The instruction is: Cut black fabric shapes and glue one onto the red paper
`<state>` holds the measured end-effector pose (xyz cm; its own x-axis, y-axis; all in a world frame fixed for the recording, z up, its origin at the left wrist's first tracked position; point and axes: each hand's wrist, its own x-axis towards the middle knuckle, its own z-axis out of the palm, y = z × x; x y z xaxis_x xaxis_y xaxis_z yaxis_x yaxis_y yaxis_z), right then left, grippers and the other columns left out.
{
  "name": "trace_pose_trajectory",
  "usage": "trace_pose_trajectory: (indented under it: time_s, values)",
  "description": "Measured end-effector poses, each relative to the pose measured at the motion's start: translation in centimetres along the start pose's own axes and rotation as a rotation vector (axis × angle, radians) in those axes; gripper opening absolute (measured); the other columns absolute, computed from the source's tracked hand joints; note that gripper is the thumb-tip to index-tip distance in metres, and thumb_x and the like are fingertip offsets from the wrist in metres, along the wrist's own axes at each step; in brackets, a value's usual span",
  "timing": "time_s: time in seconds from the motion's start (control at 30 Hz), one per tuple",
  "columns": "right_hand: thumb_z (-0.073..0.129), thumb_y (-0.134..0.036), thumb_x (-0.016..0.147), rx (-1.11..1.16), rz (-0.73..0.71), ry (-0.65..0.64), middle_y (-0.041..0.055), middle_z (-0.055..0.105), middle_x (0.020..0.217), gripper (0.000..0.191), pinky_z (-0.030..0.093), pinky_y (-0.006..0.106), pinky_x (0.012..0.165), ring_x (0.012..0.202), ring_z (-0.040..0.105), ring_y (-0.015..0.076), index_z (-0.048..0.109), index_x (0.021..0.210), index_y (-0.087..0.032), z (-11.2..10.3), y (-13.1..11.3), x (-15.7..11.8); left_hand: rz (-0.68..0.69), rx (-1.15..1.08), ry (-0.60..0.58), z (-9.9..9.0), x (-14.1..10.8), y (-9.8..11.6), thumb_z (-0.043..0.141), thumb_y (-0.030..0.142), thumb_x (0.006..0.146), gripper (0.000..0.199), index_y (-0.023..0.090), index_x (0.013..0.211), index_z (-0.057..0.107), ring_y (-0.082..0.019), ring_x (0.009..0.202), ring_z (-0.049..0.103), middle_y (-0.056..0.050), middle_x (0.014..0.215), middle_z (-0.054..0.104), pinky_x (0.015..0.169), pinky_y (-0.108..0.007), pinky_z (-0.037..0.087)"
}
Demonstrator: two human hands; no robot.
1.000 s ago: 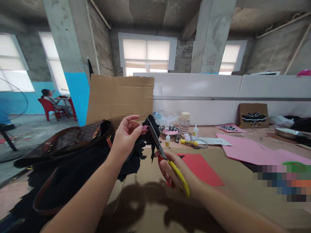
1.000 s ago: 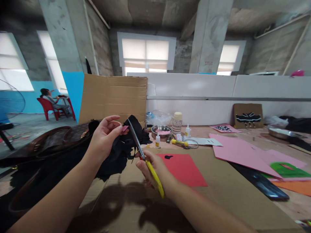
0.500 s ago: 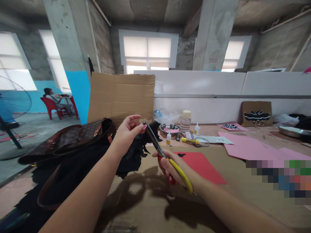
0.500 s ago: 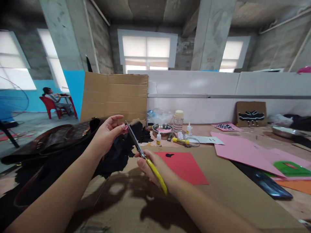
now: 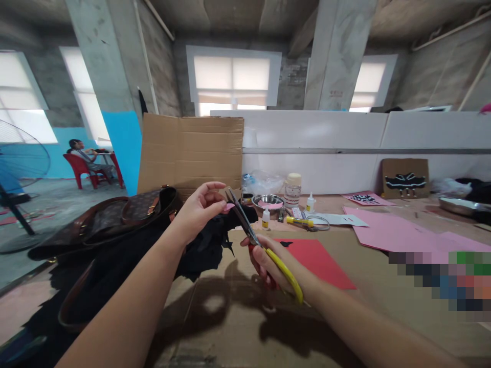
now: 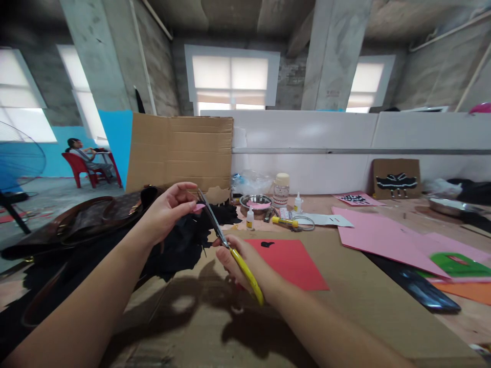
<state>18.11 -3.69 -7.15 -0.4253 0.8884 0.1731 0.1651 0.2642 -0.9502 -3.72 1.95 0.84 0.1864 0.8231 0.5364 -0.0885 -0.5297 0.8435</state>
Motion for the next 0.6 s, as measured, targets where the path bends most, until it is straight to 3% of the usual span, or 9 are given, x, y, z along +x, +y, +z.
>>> trace_pose_trajectory:
  time_s: [0.13,0.33,0.6]
  values:
    - [0.044,-0.085,0.083,-0.023,0.005,-0.003,-0.006,0.043,0.065,0.074,0.035,0.021,0.04,0.047,0.039,0.0091,0.052,0.119,-0.022,-0.1,-0.6,-0.1,-0.002,0.018,-0.062,0.2,-0.2,0.2,0.079,0.025,0.075,0.043,0.018,0.112,0.059,-0.012,0.071,0.068,0.005,0.073,0.067,0.076,-0.026,0.053]
    - [0.049,-0.085,0.082,-0.002,-0.026,0.01,-0.0057,0.042,0.069,0.072,0.036,0.021,0.039,0.047,0.039,0.0084,0.054,0.114,-0.021,0.0,-1.3,-0.2,-0.014,0.012,-0.06,0.1,-0.1,0.1,0.079,0.026,0.075,0.043,0.018,0.112,0.058,-0.012,0.07,0.068,0.005,0.072,0.068,0.074,-0.025,0.052]
    - [0.057,-0.069,0.087,0.041,0.02,0.037,-0.0112,0.038,0.053,0.054,0.03,0.018,0.032,0.036,0.035,0.0077,0.054,0.113,-0.022,0.5,-1.4,-0.2,-0.042,0.006,-0.036,0.0,-0.1,0.0,0.081,0.029,0.075,0.048,0.018,0.115,0.056,-0.014,0.072,0.069,0.003,0.075,0.07,0.075,-0.027,0.054]
